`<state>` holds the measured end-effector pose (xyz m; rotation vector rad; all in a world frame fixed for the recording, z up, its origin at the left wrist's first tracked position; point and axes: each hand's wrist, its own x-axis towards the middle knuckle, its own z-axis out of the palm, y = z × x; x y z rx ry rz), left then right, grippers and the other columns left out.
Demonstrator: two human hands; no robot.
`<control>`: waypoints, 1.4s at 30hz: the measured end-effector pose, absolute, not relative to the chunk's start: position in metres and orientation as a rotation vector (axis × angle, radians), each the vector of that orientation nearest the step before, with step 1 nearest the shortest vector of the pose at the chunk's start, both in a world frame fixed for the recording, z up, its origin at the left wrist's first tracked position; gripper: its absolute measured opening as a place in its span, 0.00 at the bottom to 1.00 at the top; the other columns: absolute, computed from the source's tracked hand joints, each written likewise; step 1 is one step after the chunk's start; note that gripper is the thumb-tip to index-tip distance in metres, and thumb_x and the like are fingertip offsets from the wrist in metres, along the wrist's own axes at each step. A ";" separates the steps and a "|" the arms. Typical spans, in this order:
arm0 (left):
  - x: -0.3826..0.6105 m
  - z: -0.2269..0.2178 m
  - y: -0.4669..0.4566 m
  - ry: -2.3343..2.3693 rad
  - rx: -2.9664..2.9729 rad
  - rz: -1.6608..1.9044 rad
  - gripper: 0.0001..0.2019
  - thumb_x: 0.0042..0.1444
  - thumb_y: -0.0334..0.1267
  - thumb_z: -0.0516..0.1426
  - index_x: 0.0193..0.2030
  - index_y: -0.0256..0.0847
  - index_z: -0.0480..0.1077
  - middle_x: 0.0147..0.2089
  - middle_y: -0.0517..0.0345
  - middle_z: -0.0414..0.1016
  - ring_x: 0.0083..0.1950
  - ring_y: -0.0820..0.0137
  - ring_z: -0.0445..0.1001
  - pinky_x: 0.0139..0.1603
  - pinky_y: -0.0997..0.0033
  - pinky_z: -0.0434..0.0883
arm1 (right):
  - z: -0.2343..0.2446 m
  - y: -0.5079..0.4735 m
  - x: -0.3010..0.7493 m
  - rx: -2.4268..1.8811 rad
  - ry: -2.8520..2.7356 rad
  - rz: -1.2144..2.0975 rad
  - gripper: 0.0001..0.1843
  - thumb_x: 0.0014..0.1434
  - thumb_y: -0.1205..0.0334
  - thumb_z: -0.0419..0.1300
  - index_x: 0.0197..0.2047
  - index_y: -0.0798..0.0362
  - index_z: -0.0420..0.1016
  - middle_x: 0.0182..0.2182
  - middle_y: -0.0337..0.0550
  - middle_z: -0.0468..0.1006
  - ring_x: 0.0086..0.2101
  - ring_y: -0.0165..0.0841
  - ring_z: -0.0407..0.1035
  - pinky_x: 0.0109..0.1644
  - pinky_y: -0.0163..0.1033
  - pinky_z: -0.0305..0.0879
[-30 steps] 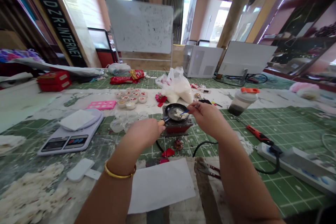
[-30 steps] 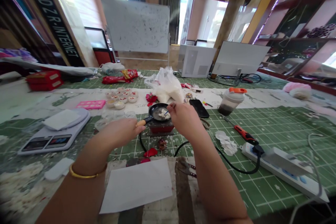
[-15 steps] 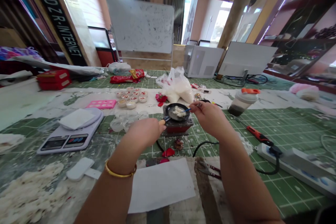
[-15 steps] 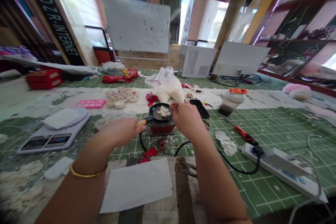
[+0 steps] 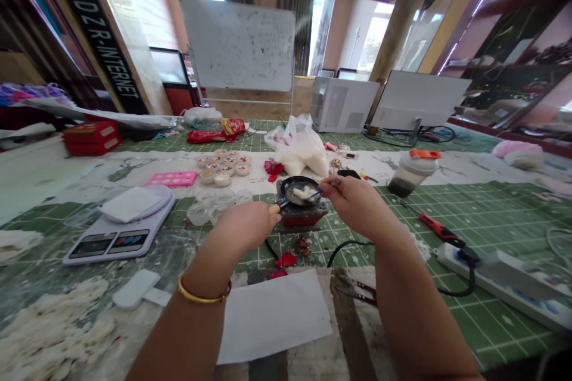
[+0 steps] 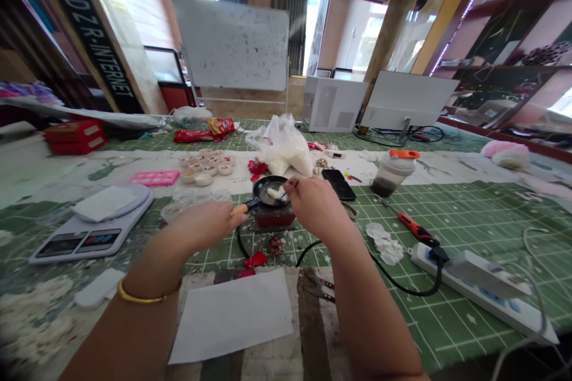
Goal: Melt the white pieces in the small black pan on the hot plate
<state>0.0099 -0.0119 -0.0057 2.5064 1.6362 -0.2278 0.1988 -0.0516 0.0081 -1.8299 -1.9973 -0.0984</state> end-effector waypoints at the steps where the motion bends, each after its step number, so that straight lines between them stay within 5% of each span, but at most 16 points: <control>1: 0.010 -0.006 -0.012 1.638 2.508 -0.227 0.23 0.53 0.53 0.39 0.32 0.40 0.68 0.33 0.51 0.72 0.29 0.68 0.69 0.28 0.71 0.63 | 0.009 -0.053 0.198 -1.796 -2.005 -0.098 0.17 0.59 0.56 0.42 0.34 0.51 0.70 0.29 0.41 0.74 0.31 0.31 0.66 0.33 0.33 0.53; 42: 0.009 -0.007 -0.013 1.666 2.515 -0.196 0.23 0.53 0.54 0.39 0.33 0.41 0.68 0.32 0.51 0.72 0.28 0.66 0.69 0.28 0.69 0.63 | 0.006 -0.053 0.193 -1.731 -1.962 0.051 0.16 0.58 0.55 0.44 0.35 0.50 0.70 0.29 0.40 0.74 0.31 0.30 0.66 0.33 0.32 0.54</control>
